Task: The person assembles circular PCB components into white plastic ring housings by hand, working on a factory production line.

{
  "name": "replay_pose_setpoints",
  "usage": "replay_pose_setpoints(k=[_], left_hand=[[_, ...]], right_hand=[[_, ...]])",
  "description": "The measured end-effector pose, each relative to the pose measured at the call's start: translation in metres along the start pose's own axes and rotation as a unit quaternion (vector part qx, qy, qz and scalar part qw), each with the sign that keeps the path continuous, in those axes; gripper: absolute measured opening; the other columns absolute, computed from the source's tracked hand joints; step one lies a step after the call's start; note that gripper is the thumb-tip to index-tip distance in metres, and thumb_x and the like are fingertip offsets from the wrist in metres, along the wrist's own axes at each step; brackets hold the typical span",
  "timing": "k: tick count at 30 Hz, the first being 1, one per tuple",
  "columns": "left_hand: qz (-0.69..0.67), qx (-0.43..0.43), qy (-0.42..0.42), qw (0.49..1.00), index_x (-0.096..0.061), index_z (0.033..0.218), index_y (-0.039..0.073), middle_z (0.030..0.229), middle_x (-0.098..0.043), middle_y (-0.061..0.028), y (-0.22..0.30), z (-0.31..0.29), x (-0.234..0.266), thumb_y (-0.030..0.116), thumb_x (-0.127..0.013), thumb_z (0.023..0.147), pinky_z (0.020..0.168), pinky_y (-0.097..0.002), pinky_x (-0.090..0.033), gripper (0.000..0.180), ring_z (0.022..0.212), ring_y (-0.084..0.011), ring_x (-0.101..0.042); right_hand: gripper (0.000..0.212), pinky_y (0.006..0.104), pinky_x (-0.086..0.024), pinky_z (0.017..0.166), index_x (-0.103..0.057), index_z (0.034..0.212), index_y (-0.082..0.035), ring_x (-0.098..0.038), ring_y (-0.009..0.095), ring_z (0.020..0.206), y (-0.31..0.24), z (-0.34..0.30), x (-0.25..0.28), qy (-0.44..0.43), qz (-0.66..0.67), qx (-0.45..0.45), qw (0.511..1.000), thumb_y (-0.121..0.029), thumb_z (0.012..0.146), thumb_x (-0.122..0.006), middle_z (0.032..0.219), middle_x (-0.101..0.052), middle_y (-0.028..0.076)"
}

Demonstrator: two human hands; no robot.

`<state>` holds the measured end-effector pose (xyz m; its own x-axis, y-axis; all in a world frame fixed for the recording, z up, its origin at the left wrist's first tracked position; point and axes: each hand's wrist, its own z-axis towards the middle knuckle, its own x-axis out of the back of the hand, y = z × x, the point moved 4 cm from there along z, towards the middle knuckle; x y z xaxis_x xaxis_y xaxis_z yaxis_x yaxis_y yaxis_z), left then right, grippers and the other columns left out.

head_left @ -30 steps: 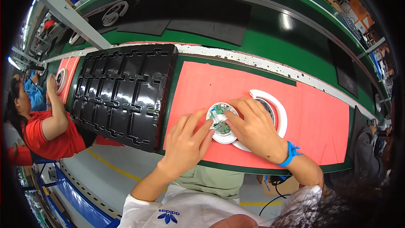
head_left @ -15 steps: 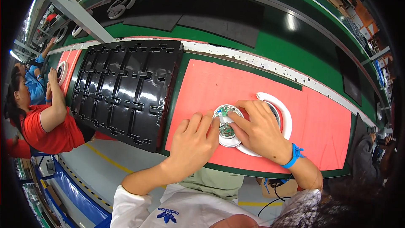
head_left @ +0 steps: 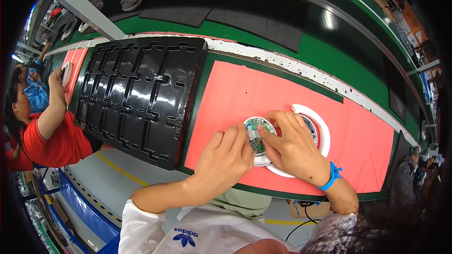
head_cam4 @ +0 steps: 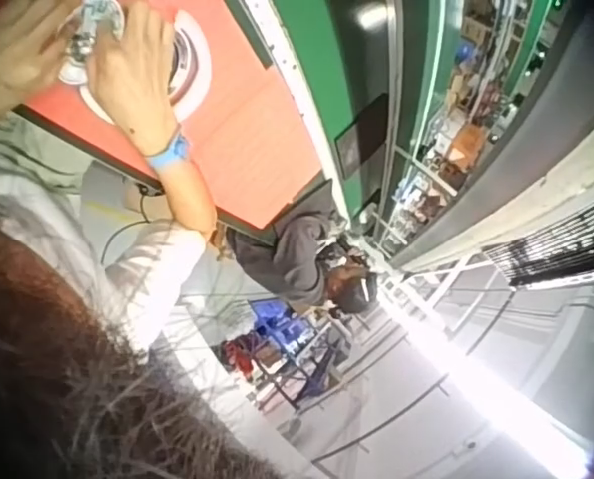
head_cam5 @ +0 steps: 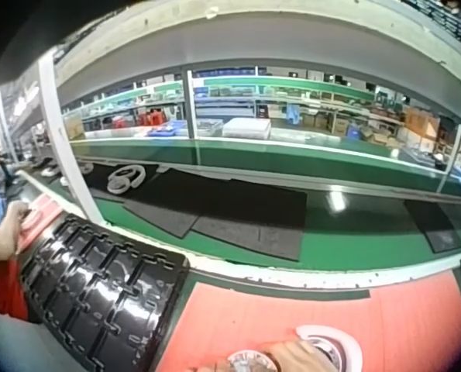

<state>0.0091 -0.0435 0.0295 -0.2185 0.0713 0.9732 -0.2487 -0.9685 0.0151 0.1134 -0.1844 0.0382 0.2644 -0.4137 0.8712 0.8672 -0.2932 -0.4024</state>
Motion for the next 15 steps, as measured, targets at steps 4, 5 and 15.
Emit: replay_pose_setpoints(k=[4,5,15], left_hand=[[-0.011,0.019,0.028,0.999,-0.074,0.108,-0.005,0.124,-0.066,-0.0209,-0.006,-0.005,0.007,0.022,-0.079,0.081,0.087,-0.0429,-0.049,0.039,0.109,-0.0309,-0.063],[0.011,0.041,0.032,0.999,-0.074,0.108,-0.005,0.124,-0.066,-0.0209,-0.009,-0.012,0.006,0.022,-0.079,0.081,0.087,-0.0429,-0.049,0.039,0.109,-0.0309,-0.063],[-0.437,0.090,0.138,0.884,-0.070,0.094,-0.007,0.107,-0.064,-0.0212,-0.015,0.008,-0.036,0.002,-0.072,0.082,0.082,-0.0495,-0.057,0.015,0.099,-0.0407,-0.067]], right_hand=[[0.027,0.0428,-0.050,0.084,-0.080,0.109,0.000,-0.062,0.032,0.099,-0.006,0.012,0.002,0.006,0.015,0.020,1.000,-0.006,0.084,-0.078,0.115,-0.065,0.015],[0.027,0.0435,-0.050,0.083,-0.080,0.109,0.000,-0.062,0.033,0.097,-0.006,0.012,-0.001,0.002,0.021,0.013,1.000,-0.006,0.083,-0.077,0.112,-0.065,0.015],[0.018,0.0458,-0.050,0.069,-0.077,0.103,-0.006,-0.062,0.034,0.083,0.050,-0.025,-0.023,0.110,-0.020,0.097,0.989,-0.004,0.085,-0.077,0.099,-0.064,0.017]])
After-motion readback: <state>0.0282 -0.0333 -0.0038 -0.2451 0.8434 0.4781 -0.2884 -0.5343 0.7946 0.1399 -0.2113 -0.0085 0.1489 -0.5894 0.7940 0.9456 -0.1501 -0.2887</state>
